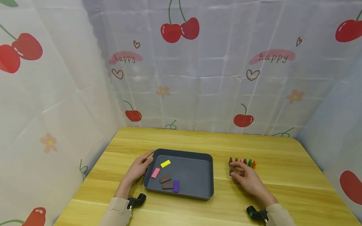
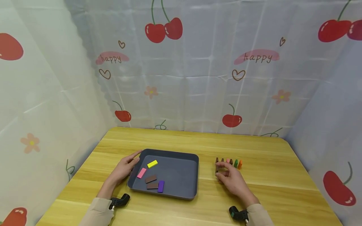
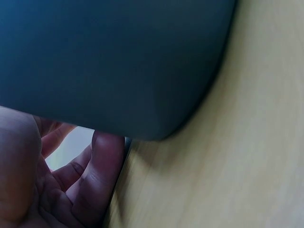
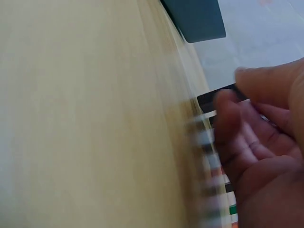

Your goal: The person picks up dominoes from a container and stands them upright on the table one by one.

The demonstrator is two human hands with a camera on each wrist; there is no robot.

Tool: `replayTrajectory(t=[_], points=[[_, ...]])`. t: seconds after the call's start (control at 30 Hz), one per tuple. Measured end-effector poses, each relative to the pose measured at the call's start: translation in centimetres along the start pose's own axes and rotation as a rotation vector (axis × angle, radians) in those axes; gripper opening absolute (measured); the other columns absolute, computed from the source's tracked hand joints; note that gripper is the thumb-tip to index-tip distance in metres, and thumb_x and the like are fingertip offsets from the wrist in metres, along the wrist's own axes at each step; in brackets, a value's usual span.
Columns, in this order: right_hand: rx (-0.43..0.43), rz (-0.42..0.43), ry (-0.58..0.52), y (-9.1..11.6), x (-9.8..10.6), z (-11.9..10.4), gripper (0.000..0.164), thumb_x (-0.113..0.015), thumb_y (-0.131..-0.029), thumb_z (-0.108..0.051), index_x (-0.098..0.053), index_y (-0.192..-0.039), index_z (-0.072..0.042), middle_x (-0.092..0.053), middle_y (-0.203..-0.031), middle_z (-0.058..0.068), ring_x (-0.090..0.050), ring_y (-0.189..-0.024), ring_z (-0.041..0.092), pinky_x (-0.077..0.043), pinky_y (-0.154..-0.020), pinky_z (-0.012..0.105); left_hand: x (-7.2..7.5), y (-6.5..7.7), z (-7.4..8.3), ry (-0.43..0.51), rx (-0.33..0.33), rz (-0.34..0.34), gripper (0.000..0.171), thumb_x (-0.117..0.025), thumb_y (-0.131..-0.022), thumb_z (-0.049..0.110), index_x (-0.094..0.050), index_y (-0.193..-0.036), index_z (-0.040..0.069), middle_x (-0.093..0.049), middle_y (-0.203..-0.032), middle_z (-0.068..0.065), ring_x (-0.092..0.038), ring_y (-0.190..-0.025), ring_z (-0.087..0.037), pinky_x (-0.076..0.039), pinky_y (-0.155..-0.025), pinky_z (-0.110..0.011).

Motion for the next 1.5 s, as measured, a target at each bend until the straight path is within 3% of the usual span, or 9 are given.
replayTrajectory(t=[0.13,0.4,0.6,0.9,1.17,1.5], points=[[0.002,0.058,0.04,0.1,0.3,-0.4,0.038,-0.069,-0.1,-0.012,-0.061,-0.137,-0.007,-0.059,-0.138,0.02,-0.059,-0.07,0.01,-0.049,-0.059,0.026,0.1,0.2,0.1,0.008,-0.007,-0.003,0.046,-0.055,-0.108,0.032,-0.051,-0.153,0.027,-0.054,-0.088,-0.011,-0.046,-0.066,-0.018,-0.041,-0.058,-0.026],[0.022,0.119,0.083,0.1,0.4,-1.2,0.033,-0.07,-0.1,-0.016,-0.065,-0.132,-0.01,-0.065,-0.124,0.013,-0.046,-0.067,0.011,-0.041,-0.057,0.026,0.2,0.2,0.2,0.039,-0.004,-0.019,0.047,-0.056,-0.107,0.034,-0.051,-0.154,0.028,-0.056,-0.089,-0.011,-0.048,-0.064,-0.017,-0.043,-0.056,-0.026],[0.107,0.151,0.105,-0.1,0.3,-2.6,0.032,-0.072,-0.098,-0.02,-0.068,-0.128,-0.009,-0.068,-0.109,0.009,-0.047,-0.065,0.011,-0.041,-0.057,0.027,0.1,0.2,0.1,0.043,-0.007,-0.015,0.046,-0.056,-0.107,0.033,-0.052,-0.153,0.028,-0.054,-0.086,-0.01,-0.047,-0.062,-0.016,-0.042,-0.055,-0.026],[0.216,0.042,0.026,-1.6,-1.8,-5.9,0.033,-0.073,-0.098,-0.024,-0.068,-0.127,-0.009,-0.067,-0.086,0.013,-0.051,-0.059,0.011,-0.044,-0.055,0.027,0.1,0.3,0.2,0.048,0.003,-0.005,0.046,-0.056,-0.107,0.033,-0.052,-0.153,0.028,-0.055,-0.087,-0.01,-0.048,-0.064,-0.018,-0.042,-0.056,-0.026],[0.216,-0.022,0.037,-2.9,-3.4,-8.0,0.031,-0.074,-0.097,-0.027,-0.069,-0.126,-0.018,-0.069,-0.093,0.008,-0.059,-0.07,0.016,-0.046,-0.061,0.027,0.0,-0.1,0.1,0.01,-0.014,0.014,0.045,-0.056,-0.108,0.032,-0.053,-0.152,0.028,-0.059,-0.094,-0.012,-0.052,-0.077,-0.02,-0.043,-0.066,-0.029],[0.28,-0.123,0.054,-4.2,-5.8,-10.7,0.029,-0.073,-0.098,-0.024,-0.07,-0.126,-0.017,-0.071,-0.104,0.003,-0.062,-0.075,0.012,-0.05,-0.064,0.028,0.0,0.0,0.0,0.034,-0.009,-0.004,0.046,-0.055,-0.108,0.031,-0.051,-0.154,0.026,-0.052,-0.081,-0.009,-0.043,-0.058,-0.015,-0.04,-0.054,-0.026]])
Point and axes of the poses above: each hand's wrist, its own y-axis away from the middle knuckle, its own x-axis out of the back of the hand, z = x × y, the point moved 5 cm from there along -y, towards the middle knuckle
